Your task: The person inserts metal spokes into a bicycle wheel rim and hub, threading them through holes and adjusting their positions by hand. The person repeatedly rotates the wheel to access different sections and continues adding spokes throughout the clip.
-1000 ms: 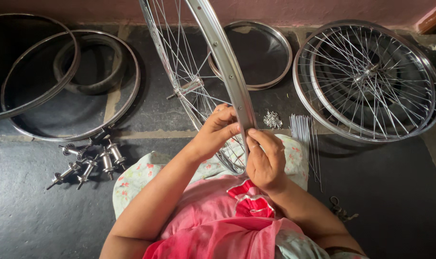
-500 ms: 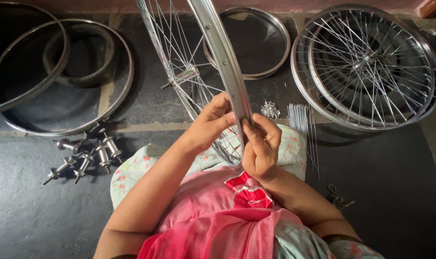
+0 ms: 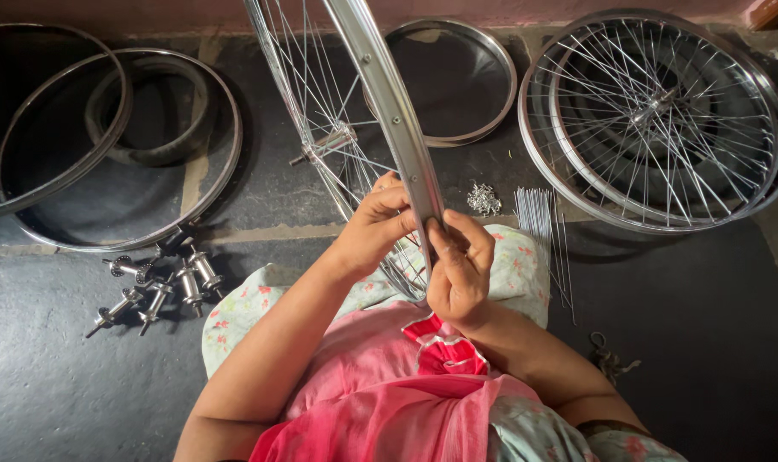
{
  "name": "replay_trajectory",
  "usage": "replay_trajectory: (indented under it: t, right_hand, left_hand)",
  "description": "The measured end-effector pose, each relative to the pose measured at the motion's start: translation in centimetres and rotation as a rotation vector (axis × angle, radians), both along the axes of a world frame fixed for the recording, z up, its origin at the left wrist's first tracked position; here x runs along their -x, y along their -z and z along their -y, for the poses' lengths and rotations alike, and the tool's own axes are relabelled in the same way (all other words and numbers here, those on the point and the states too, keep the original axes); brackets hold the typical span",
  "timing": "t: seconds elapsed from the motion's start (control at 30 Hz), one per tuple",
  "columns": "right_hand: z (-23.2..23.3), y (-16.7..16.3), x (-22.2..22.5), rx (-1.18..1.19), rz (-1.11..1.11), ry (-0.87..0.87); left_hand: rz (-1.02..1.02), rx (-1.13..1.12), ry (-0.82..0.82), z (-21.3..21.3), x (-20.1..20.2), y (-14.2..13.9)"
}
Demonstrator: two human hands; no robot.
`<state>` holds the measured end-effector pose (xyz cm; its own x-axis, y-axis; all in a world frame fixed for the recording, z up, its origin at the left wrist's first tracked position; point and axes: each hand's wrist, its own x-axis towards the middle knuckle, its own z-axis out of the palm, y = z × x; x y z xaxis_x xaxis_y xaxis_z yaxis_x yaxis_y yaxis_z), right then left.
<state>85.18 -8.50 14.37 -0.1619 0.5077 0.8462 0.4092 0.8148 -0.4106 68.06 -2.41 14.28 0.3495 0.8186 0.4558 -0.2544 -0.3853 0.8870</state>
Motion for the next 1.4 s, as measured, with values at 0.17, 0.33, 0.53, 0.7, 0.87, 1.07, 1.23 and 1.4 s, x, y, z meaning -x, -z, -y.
replay_trajectory:
  t: [0.17,0.33,0.53,0.7,0.87,1.07,1.23,1.4]
  right_hand:
    - [0.2,0.1,0.2,-0.001,0.018,0.018]
    - [0.3,0.2,0.2,-0.033,0.033,0.009]
    - [0.4,0.7,0.2,-0.009,0.019,0.021]
    - [0.3,1.5,0.2,-0.092,0.054,0.069]
    - [-0.1,2.7,0.7,-0.061,-0.124,-0.159]
    - [-0.3,3.3,0.8,-0.047,-0.154,-0.205]
    - [-0.2,3.3,0.8,-0.04,-0.161,-0.217]
    - [-0.2,3.3,0.7,-0.051,-0.121,-0.185]
  left_hand:
    - [0.005,0.075,0.068,0.0,0.3,-0.6]
    - [0.183,0.225,0.258,0.0,0.5,-0.8]
    - [-0.027,0.039,0.057,0.2,0.5,0.4]
    - [0.033,0.144,0.131,0.3,0.6,0.8]
    - [0.117,0.241,0.305,0.5,1.7,0.4]
    - [0.128,0.089,0.249,0.4,1.5,0.8]
    - [-0.045,0.055,0.118,0.6,1.3,1.0]
    - [0.156,0.264,0.354,0.4,1.7,0.8]
